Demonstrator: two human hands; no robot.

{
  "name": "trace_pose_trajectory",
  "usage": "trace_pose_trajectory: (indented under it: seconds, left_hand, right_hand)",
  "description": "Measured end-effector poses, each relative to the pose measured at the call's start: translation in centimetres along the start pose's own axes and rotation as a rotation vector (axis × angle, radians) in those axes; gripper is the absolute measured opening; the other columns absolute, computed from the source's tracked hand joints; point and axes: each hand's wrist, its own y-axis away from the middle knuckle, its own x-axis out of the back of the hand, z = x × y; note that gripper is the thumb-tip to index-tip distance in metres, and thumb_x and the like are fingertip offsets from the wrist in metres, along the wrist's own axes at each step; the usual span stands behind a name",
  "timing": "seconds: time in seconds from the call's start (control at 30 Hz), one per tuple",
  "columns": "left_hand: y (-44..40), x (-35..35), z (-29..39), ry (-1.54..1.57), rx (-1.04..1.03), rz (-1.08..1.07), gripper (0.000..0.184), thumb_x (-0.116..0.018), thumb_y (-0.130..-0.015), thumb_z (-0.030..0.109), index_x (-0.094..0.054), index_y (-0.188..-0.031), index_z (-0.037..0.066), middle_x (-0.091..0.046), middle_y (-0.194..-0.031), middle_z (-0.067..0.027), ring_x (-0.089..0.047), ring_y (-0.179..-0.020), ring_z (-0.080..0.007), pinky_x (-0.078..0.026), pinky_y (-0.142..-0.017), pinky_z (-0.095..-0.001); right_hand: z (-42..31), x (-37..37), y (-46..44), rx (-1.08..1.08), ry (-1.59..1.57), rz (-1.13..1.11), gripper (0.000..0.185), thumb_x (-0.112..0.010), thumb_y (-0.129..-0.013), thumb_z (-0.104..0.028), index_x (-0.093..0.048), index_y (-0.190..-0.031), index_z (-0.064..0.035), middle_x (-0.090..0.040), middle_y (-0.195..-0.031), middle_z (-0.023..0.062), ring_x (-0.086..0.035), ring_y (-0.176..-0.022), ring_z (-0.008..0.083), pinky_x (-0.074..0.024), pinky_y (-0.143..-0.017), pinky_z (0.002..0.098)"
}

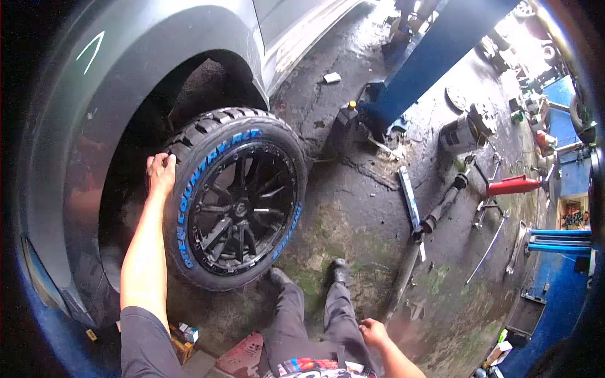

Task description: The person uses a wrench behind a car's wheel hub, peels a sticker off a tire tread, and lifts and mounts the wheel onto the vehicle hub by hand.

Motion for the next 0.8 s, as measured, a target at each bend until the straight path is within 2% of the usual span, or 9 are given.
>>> trace_pose_trajectory:
  seconds: [0.13,0.23,0.5,0.53,0.57,0.63,0.7,0.73,0.8]
  left_hand:
    - [1.2,2.0,2.1,0.093,0.029,0.020,0.034,-0.064,-0.085,0.031,-0.063,-0.103,0.003,-0.058,-0.110,-0.0220,-0.057,-0.106,-0.0389,-0.047,-0.093,-0.0459]
    - [5.3,4.2,6.6,0.108,0.036,0.064,0.032,-0.066,-0.083,0.028,-0.060,-0.104,0.004,-0.057,-0.108,-0.0200,-0.057,-0.102,-0.0405,-0.048,-0.090,-0.0474]
    - [21.1,5.9,16.0,0.144,0.016,0.170,0.035,-0.069,-0.074,0.020,-0.057,-0.104,0.005,-0.055,-0.103,-0.0154,-0.056,-0.099,-0.0373,-0.047,-0.086,-0.0478]
    - [22.3,6.4,17.3,0.146,0.011,0.138,0.037,-0.069,-0.074,0.021,-0.057,-0.105,0.004,-0.055,-0.103,-0.0156,-0.056,-0.098,-0.0377,-0.047,-0.086,-0.0479]
    - [24.2,7.0,18.2,0.129,0.022,0.120,0.039,-0.069,-0.074,0.022,-0.057,-0.106,0.004,-0.055,-0.103,-0.0159,-0.056,-0.098,-0.0381,-0.047,-0.086,-0.0479]
    - [28.3,6.5,19.5,0.143,0.016,0.122,0.041,-0.069,-0.074,0.028,-0.059,-0.107,0.006,-0.055,-0.103,-0.0155,-0.056,-0.097,-0.0370,-0.046,-0.087,-0.0479]
    - [32.8,6.0,20.8,0.086,-0.014,0.165,0.043,-0.071,-0.074,0.034,-0.061,-0.108,0.011,-0.056,-0.102,-0.0115,-0.057,-0.094,-0.0335,-0.047,-0.082,-0.0468]
    - [35.4,5.4,21.2,0.070,-0.027,0.170,0.044,-0.072,-0.075,0.037,-0.061,-0.110,0.012,-0.056,-0.102,-0.0103,-0.057,-0.092,-0.0325,-0.047,-0.080,-0.0464]
    - [39.5,5.1,21.8,0.038,-0.075,0.175,0.047,-0.071,-0.079,0.044,-0.062,-0.113,0.014,-0.056,-0.101,-0.0080,-0.057,-0.088,-0.0299,-0.046,-0.074,-0.0447]
  right_hand:
    - [-0.3,1.4,1.7,-0.056,0.066,-0.028,0.032,-0.067,-0.089,-0.027,-0.071,-0.114,-0.0087,-0.073,-0.105,0.0155,-0.071,-0.099,0.0272,-0.0542,-0.089,0.0368]
    - [-1.1,2.2,1.4,-0.012,0.064,-0.035,0.033,-0.067,-0.089,-0.028,-0.071,-0.115,-0.0085,-0.073,-0.103,0.0159,-0.071,-0.099,0.0271,-0.0541,-0.089,0.0362]
    - [-3.4,5.9,-1.8,0.278,0.218,0.032,0.032,-0.066,-0.091,-0.026,-0.068,-0.116,-0.0053,-0.074,-0.101,0.0152,-0.071,-0.096,0.0271,-0.0541,-0.087,0.0354]
    - [-6.1,7.8,-0.4,0.305,0.073,0.011,0.035,-0.066,-0.087,-0.031,-0.069,-0.111,-0.0048,-0.070,-0.106,0.0212,-0.067,-0.100,0.0373,-0.0531,-0.089,0.0427]
    - [-6.5,8.4,-1.2,0.355,0.101,0.044,0.030,-0.067,-0.090,-0.019,-0.068,-0.115,-0.0034,-0.074,-0.101,0.0157,-0.071,-0.094,0.0260,-0.0548,-0.084,0.0355]
    - [-8.9,10.4,-1.2,0.523,0.099,0.135,0.028,-0.067,-0.090,-0.015,-0.068,-0.114,-0.0029,-0.074,-0.100,0.0141,-0.071,-0.092,0.0238,-0.0548,-0.083,0.0348]
    - [-11.3,12.7,-0.8,0.496,0.030,0.087,0.026,-0.067,-0.090,-0.011,-0.068,-0.114,-0.0022,-0.074,-0.099,0.0128,-0.071,-0.090,0.0213,-0.0546,-0.082,0.0335]
    - [-12.7,13.7,0.0,0.574,0.060,0.147,0.024,-0.066,-0.090,-0.009,-0.068,-0.113,-0.0021,-0.074,-0.099,0.0120,-0.070,-0.089,0.0187,-0.0545,-0.080,0.0319]
    - [-13.6,15.3,-0.2,0.688,0.037,0.196,0.024,-0.066,-0.088,-0.006,-0.067,-0.112,-0.0018,-0.071,-0.096,0.0129,-0.069,-0.084,0.0215,-0.0541,-0.077,0.0318]
